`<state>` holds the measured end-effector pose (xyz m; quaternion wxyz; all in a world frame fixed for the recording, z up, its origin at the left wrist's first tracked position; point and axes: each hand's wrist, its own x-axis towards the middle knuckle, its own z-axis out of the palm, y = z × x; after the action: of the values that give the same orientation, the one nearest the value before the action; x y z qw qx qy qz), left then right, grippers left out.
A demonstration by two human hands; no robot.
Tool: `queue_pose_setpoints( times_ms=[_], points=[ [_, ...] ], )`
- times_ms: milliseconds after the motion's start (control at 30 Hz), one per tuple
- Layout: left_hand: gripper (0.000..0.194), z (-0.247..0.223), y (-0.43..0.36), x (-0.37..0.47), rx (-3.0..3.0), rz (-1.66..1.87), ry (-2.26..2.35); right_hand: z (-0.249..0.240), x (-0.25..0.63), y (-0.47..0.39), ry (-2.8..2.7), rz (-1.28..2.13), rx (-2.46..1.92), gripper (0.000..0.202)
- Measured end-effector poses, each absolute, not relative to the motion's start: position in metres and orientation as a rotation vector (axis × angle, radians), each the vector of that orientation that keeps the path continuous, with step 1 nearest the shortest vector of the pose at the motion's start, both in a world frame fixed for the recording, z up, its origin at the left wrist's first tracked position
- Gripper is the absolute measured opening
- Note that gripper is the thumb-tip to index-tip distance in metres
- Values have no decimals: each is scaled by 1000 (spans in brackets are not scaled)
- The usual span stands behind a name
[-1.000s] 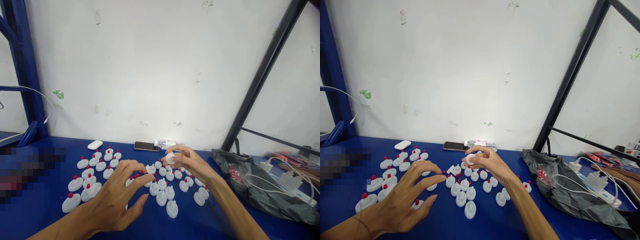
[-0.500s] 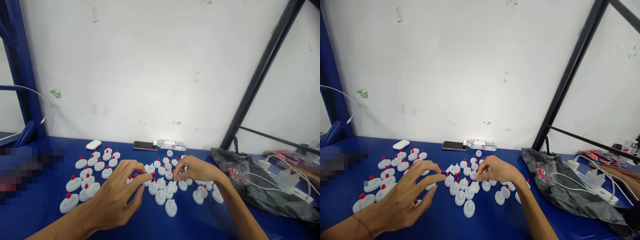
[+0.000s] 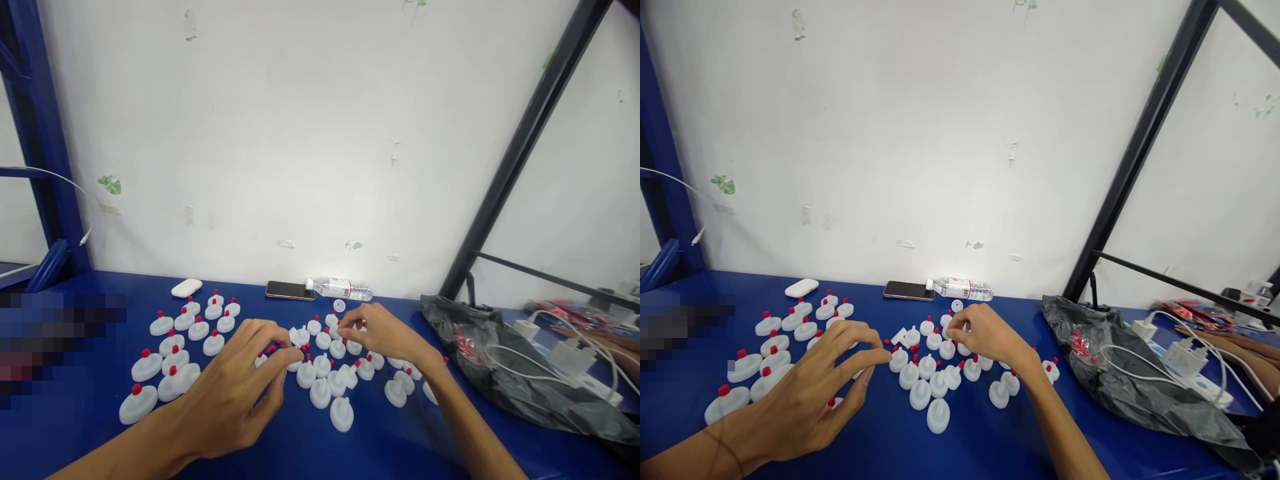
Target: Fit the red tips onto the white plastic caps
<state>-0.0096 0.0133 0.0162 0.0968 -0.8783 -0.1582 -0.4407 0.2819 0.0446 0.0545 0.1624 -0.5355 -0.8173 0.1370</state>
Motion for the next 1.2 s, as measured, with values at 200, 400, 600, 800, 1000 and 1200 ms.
queue_pose_setpoints(
  times_ms=[200,400,600,800,1000,1200],
  points=[
    [28,16,12,-9,-2607,-1260,-550,53,276,45,-2293,405,-1512,10],
    [37,15,15,-7,-2518,-1248,-622,65,259,31,-2219,575,-1266,25],
    [24,13,19,-5,-2463,-1348,-484,58,231,16,-2075,934,-962,27],
    [14,8,24,-6,-2456,-1206,-469,64,245,23,-2248,558,-1156,32],
    [19,2,31,-7,-2616,-1273,-637,48,276,47,-2370,19,-1652,8],
    [23,-5,33,-6,-2707,-1318,-657,33,281,58,-2469,-25,-1805,4]
  ],
)
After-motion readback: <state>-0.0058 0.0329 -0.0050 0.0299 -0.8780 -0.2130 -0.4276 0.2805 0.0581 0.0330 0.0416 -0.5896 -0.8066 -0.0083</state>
